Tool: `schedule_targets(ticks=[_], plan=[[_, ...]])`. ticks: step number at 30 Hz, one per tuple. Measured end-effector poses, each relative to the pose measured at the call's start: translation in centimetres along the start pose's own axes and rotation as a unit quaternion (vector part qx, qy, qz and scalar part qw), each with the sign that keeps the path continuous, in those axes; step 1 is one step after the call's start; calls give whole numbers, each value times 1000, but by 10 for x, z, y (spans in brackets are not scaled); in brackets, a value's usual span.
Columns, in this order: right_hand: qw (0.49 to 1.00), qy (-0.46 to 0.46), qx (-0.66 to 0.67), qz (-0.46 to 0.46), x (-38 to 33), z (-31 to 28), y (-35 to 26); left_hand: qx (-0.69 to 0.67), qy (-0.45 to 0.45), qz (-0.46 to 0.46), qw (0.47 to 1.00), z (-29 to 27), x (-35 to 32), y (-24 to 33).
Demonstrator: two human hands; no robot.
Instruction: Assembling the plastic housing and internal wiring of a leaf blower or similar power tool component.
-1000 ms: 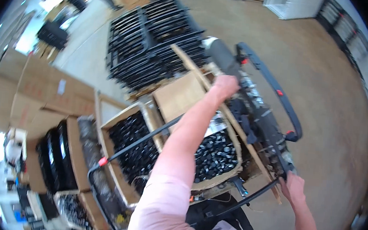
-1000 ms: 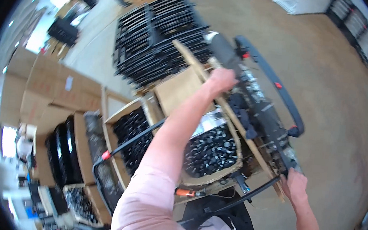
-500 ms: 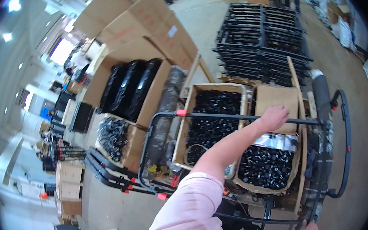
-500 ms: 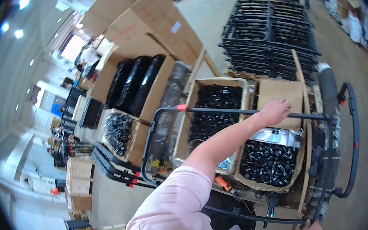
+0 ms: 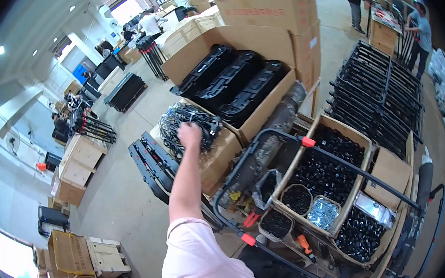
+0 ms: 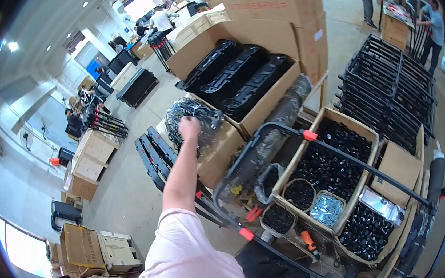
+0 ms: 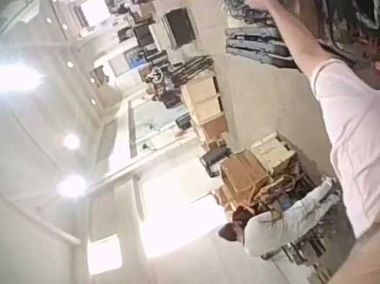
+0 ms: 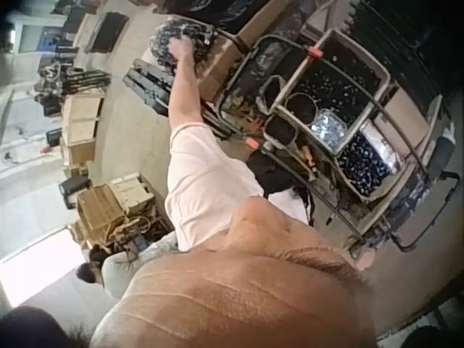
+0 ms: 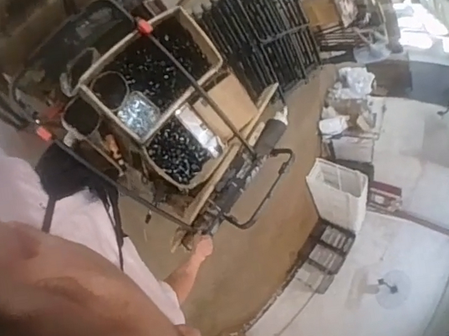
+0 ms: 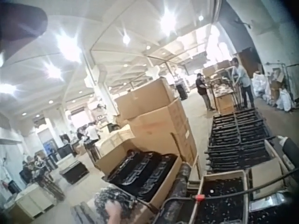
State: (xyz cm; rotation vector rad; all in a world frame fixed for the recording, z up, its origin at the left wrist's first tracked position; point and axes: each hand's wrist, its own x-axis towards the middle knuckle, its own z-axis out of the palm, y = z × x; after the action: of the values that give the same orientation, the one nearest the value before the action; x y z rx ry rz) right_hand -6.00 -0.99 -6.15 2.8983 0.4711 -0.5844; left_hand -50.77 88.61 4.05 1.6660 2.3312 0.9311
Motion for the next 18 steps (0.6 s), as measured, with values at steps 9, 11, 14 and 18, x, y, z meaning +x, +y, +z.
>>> schedule_targets(ticks=[9, 11, 14, 18], plan=[[999, -40, 21, 2, -66, -19, -77, 45, -122, -345, 930, 99, 182, -107], [991, -99, 58, -70, -67, -52, -175, 181, -237, -377, 877, 6, 265, -170], [993, -115, 25, 25, -120, -88, -206, -11, -137, -369, 919, 135, 156, -136], [994, -80, 69, -5, -123, -70, -208, 154, -281, -78, 944, 107, 157, -125]])
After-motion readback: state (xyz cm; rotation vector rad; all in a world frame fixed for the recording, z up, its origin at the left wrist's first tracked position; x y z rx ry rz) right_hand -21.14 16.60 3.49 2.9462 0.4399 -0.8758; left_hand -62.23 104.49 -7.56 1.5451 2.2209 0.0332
